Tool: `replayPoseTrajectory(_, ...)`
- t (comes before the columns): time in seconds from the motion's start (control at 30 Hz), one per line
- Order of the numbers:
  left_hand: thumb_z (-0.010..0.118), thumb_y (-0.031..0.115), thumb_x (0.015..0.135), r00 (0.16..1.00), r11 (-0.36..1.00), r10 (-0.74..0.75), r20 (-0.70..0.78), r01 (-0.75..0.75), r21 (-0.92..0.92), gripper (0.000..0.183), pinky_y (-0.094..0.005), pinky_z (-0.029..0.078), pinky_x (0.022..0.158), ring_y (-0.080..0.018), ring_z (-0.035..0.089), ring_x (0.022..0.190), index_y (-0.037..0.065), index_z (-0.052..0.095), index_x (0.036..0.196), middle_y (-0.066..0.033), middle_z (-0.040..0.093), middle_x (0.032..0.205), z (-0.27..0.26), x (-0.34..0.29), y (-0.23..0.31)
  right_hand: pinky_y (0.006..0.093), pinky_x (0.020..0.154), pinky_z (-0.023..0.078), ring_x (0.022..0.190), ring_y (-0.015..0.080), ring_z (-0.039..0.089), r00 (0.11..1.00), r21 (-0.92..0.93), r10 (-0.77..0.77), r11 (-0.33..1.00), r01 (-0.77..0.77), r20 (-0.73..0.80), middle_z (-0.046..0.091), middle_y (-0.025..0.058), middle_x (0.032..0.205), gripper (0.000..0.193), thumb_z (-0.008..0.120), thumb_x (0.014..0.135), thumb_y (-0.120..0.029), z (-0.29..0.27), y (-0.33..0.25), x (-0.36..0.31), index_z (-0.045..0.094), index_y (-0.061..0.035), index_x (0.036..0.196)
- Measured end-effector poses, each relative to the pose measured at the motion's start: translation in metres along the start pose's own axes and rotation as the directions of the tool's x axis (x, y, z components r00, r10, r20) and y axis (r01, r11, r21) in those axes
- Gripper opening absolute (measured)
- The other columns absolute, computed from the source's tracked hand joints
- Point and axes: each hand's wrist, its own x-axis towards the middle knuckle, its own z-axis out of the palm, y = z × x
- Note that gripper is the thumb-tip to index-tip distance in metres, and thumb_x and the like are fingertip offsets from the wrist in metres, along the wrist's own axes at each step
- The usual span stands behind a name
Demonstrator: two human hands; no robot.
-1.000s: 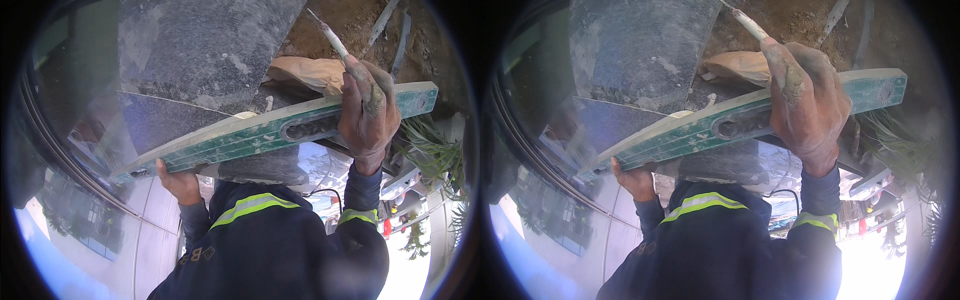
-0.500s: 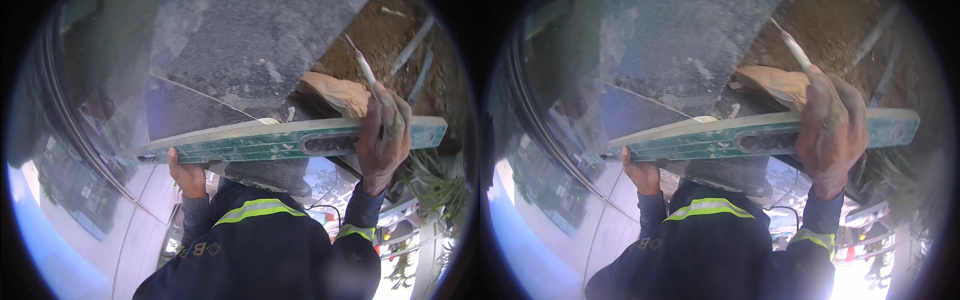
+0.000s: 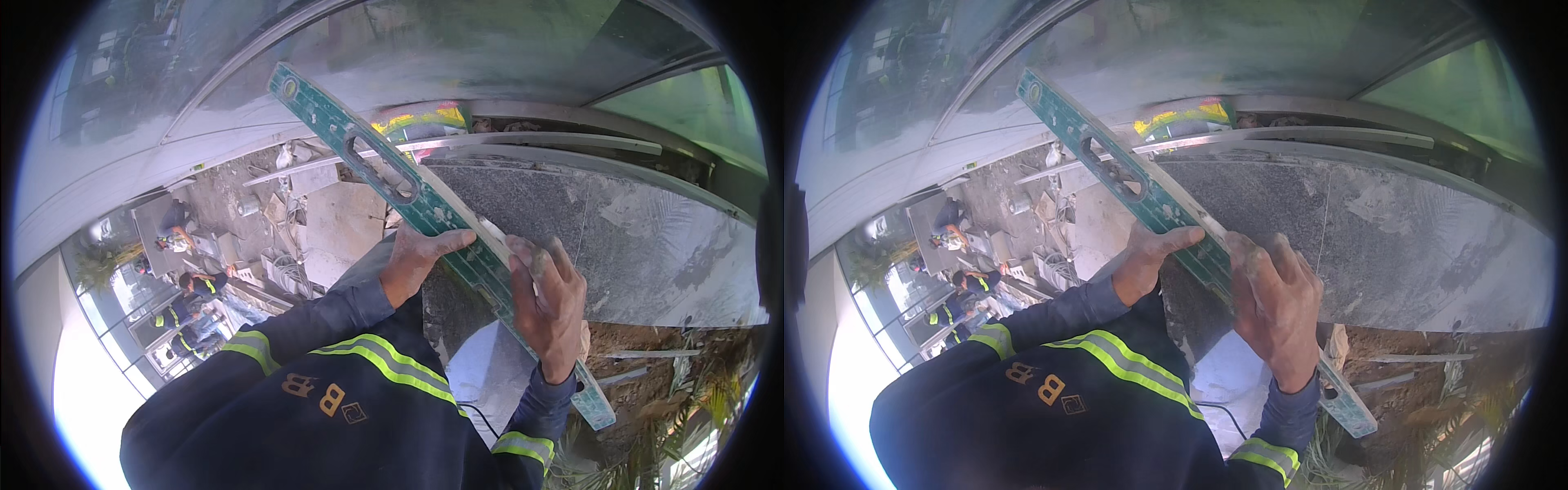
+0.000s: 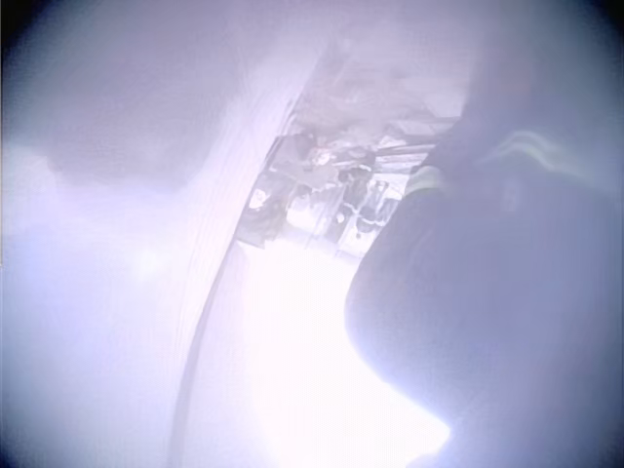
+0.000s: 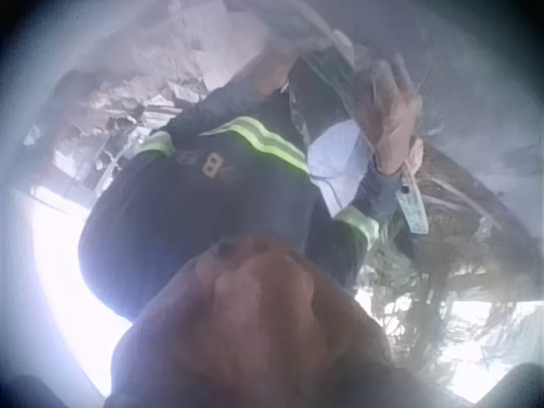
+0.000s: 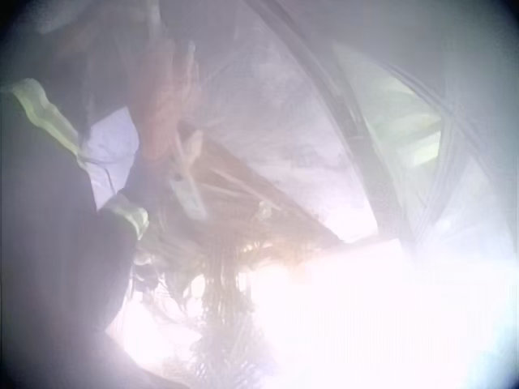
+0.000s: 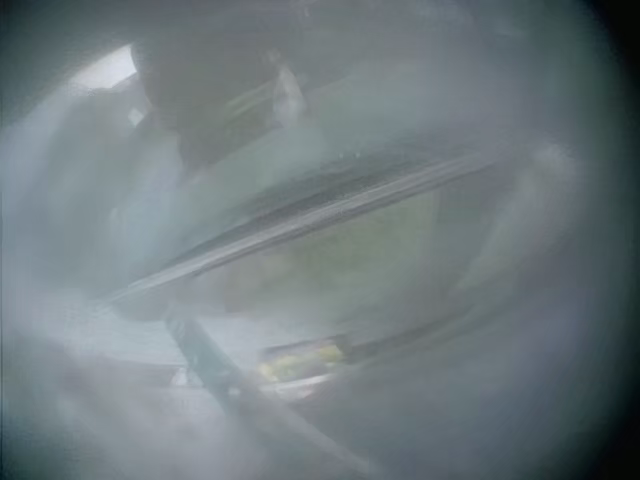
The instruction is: The person uses a spirit level and a pencil to measure and mark lines on a large stone tile. They repeatedly reposition the level, draw lines, and adjust the tile's position on a cluttered construction site floor.
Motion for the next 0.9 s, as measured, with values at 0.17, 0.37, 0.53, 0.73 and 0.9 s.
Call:
replayPoseTrajectory(0.17,0.091,0.021,0.081,0.987,0.984,0.157,0.022,-0.155,-0.084,0.051,-0.0314,0.055,0.091,-0.0146,0.068,0.102,0.003,0.062,0.119,-0.0059,0.072,0.112,0.004,0.006,-0.010,0.0412,0.060,0.050,0.072,0.0392,0.069,0.992,-0.065,0.015,0.998,-0.007,0.126,0.071,0.0212,0.099,0.026,0.068,0.087,0.005,0.021,-0.011,0.052,0.070,-0.0016,0.112)
replayPoseTrajectory(0.37,0.090,0.017,0.079,0.998,0.997,0.053,-0.024,-0.055,-0.060,0.055,-0.0317,0.051,0.094,-0.0138,0.063,0.107,0.005,0.061,0.124,-0.0025,0.068,0.115,-0.001,0.008,-0.016,0.0406,0.065,0.052,0.078,0.0354,0.071,0.982,-0.160,0.083,0.985,-0.056,0.167,0.071,0.0217,0.101,0.025,0.069,0.087,0.003,0.015,-0.030,0.079,0.072,-0.0014,0.111)
replayPoseTrajectory(0.53,0.093,0.030,0.073,1.000,0.998,-0.004,-0.028,0.005,0.065,0.080,-0.0368,0.049,0.102,-0.0204,0.062,0.116,0.001,0.051,0.134,-0.0097,0.065,0.124,-0.005,0.008,-0.016,0.0406,0.062,0.051,0.074,0.0328,0.068,0.994,-0.122,0.035,0.992,-0.022,0.104,0.068,0.0170,0.096,0.031,0.071,0.082,0.005,0.020,-0.030,0.078,0.070,-0.0019,0.112)
replayPoseTrajectory(0.73,0.095,0.044,0.067,0.993,0.976,-0.116,-0.022,0.118,0.184,0.115,-0.0405,0.040,0.115,-0.0281,0.054,0.132,-0.004,0.034,0.151,-0.0170,0.055,0.139,-0.008,0.007,-0.019,0.0419,0.062,0.051,0.074,0.0319,0.067,0.984,-0.120,0.042,0.993,-0.022,0.173,0.068,0.0142,0.094,0.039,0.071,0.077,0.008,0.029,-0.022,0.075,0.070,-0.0042,0.114)
replayPoseTrajectory(0.9,0.094,0.048,0.067,0.990,0.984,-0.127,-0.062,0.133,0.118,0.120,-0.0401,0.037,0.118,-0.0303,0.051,0.137,-0.005,0.029,0.154,-0.0187,0.053,0.142,-0.006,0.004,-0.023,0.0410,0.064,0.051,0.073,0.0312,0.066,0.967,-0.156,0.062,0.987,-0.024,0.245,0.068,0.0127,0.093,0.041,0.072,0.074,0.007,0.037,-0.024,0.085,0.071,-0.0050,0.113)
